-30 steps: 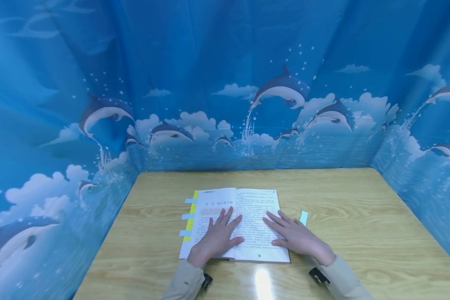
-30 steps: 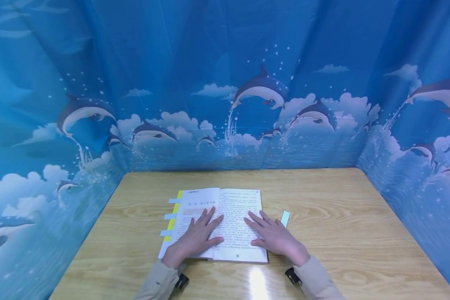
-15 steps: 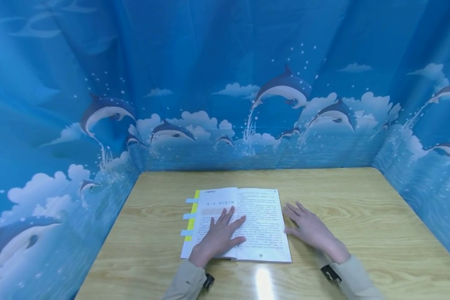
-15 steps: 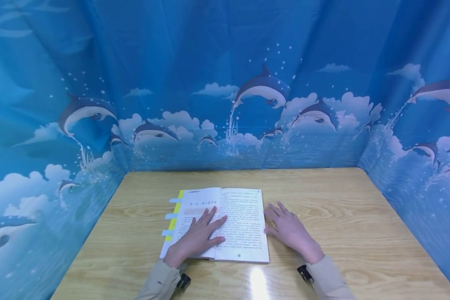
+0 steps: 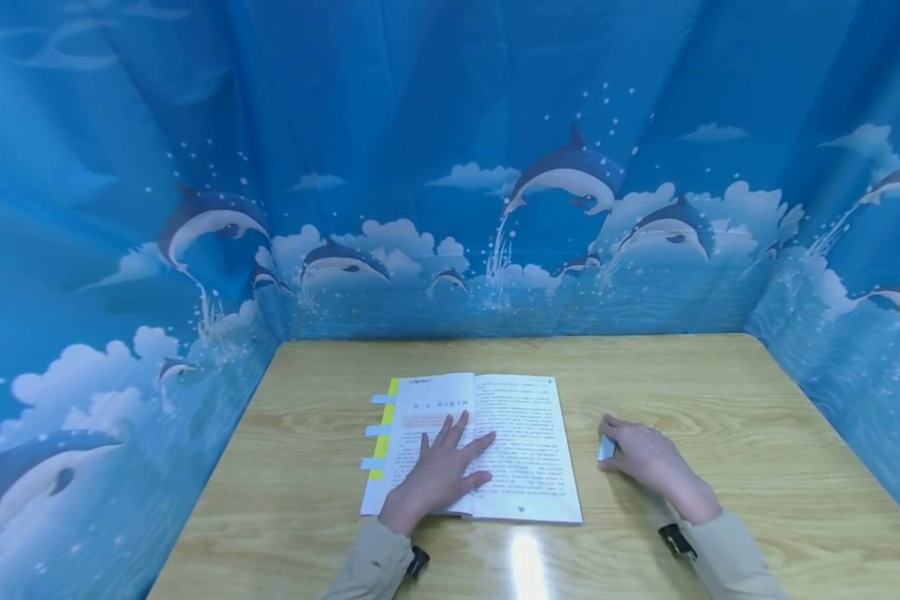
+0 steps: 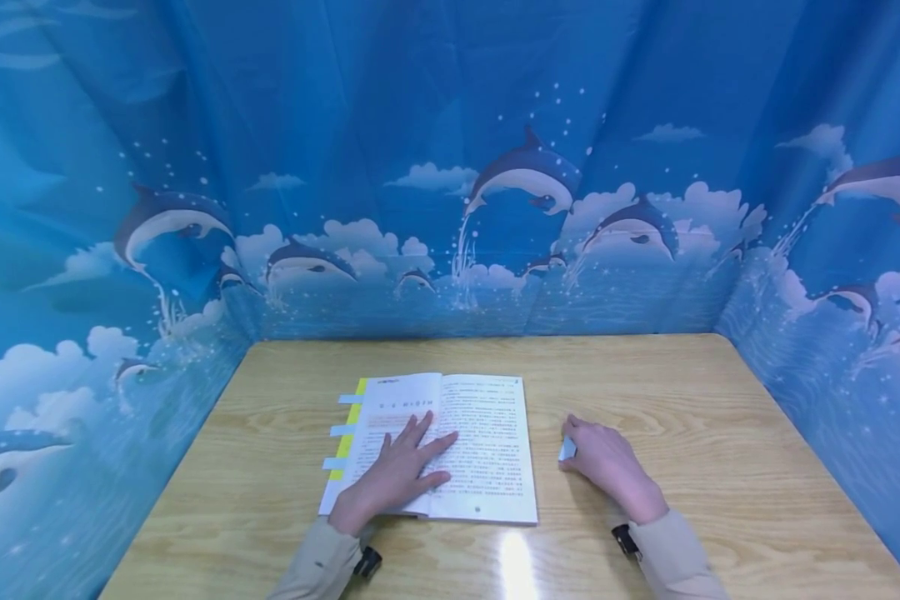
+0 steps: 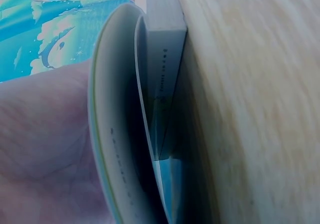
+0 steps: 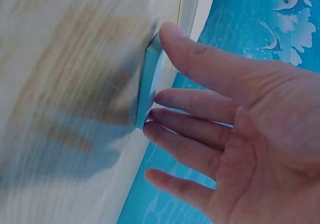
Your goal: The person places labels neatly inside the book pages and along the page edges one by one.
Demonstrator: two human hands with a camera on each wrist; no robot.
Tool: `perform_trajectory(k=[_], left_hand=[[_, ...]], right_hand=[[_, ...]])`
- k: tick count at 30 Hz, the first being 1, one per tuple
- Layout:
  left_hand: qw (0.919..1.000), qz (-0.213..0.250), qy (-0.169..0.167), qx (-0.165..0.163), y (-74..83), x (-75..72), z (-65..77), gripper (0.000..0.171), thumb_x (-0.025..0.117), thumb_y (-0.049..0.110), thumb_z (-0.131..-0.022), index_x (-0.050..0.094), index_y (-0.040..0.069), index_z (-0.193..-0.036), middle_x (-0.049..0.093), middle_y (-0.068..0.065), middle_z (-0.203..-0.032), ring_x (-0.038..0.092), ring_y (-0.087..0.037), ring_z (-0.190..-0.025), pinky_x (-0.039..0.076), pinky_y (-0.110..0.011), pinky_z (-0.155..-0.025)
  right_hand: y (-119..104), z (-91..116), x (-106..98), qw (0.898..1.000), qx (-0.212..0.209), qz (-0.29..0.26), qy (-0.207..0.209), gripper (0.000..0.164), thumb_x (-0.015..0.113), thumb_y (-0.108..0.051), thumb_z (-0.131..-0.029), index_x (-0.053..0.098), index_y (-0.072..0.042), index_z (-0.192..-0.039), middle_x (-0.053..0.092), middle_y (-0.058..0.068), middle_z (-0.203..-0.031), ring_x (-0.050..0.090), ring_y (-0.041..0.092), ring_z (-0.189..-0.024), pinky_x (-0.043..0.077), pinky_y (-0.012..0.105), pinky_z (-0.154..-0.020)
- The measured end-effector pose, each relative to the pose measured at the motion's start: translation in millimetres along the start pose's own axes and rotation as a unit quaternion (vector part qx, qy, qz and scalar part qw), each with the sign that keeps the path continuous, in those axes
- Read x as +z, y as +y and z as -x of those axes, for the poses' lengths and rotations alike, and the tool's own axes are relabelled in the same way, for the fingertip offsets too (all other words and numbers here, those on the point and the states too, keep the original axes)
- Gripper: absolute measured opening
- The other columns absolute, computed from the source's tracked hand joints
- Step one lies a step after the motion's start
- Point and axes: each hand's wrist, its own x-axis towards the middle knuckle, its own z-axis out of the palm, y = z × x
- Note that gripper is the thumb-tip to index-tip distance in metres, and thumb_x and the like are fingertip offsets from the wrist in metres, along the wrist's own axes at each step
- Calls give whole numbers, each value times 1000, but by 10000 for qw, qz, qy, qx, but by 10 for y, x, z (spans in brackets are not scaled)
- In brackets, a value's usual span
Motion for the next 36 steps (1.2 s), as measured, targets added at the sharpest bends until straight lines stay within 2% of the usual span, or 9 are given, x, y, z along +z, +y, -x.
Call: perform_trajectory(k=[7,9,11,14,16,19,22,28,36], left_hand=[[10000,13,-12,-79,14,2,4,57,57,47,-101,43,34,-155,14,-13,-169,9,-39,-155,11,-75,-116],[10000,4,-26,-92,13,2,6,57,56,47,-101,42,34,-155,13,-12,-169,9,-38,-155,11,-75,-116],[10000,-17,-9,-72,12,3,7,57,57,47,-101,42,34,-155,14,-13,-169,10,-39,-155,12,-75,-116],[10000,-8,-6,-65,13,-1,9,57,57,47,-101,43,34,-155,14,-13,-169,10,-39,-155,12,-75,-115],[10000,-4,0,-60,15,-1,8,57,57,47,-101,43,33,-155,14,-13,-169,10,-39,-155,12,-75,-115],[10000,-11,-2,-80,16,4,4,57,56,48,-101,42,34,-155,14,-13,-169,10,-39,-155,12,-75,-115],[10000,-40,7,-76,13,15,-5,58,56,49,-101,42,34,-155,14,-13,-169,10,-39,-155,13,-75,-115],[10000,-14,-5,-56,6,22,-11,58,56,49,-101,42,34,-155,14,-12,-169,10,-38,-155,13,-75,-115],[10000,9,-4,-48,-10,24,-12,58,56,49,-100,42,34,-155,13,-12,-169,10,-38,-155,12,-75,-116]], right_hand=[[2,0,-10,10000,-42,24,-43,59,78,-21,-87,59,9,-133,47,31,-146,68,38,-100,54,58,-91],[8,10,-11,9999,-106,-60,-79,54,73,-19,-92,58,10,-134,46,32,-147,68,33,-84,57,50,-82],[19,17,-8,9997,-177,-138,-70,48,67,-15,-96,57,11,-135,45,32,-147,60,24,-64,56,38,-68],[30,19,-3,9992,-295,-266,-9,43,62,-8,-97,56,11,-135,46,33,-147,38,14,-49,39,29,-51],[39,12,2,9988,-412,-239,135,43,63,-5,-95,58,10,-135,51,32,-143,47,14,-54,48,31,-56],[50,-13,15,9975,-564,-230,352,45,68,-2,-91,59,6,-135,57,30,-137,68,31,-86,59,47,-81],[73,-56,31,9960,-648,-191,585,51,75,0,-86,61,3,-135,61,29,-133,61,47,-115,52,60,-95],[116,-139,24,9957,-504,58,774,51,82,-6,-81,65,7,-127,66,25,-116,66,40,-101,57,54,-86],[165,-193,-13,9976,-289,-107,619,33,76,-3,-85,70,6,-116,69,18,-103,67,36,-93,58,52,-81]])
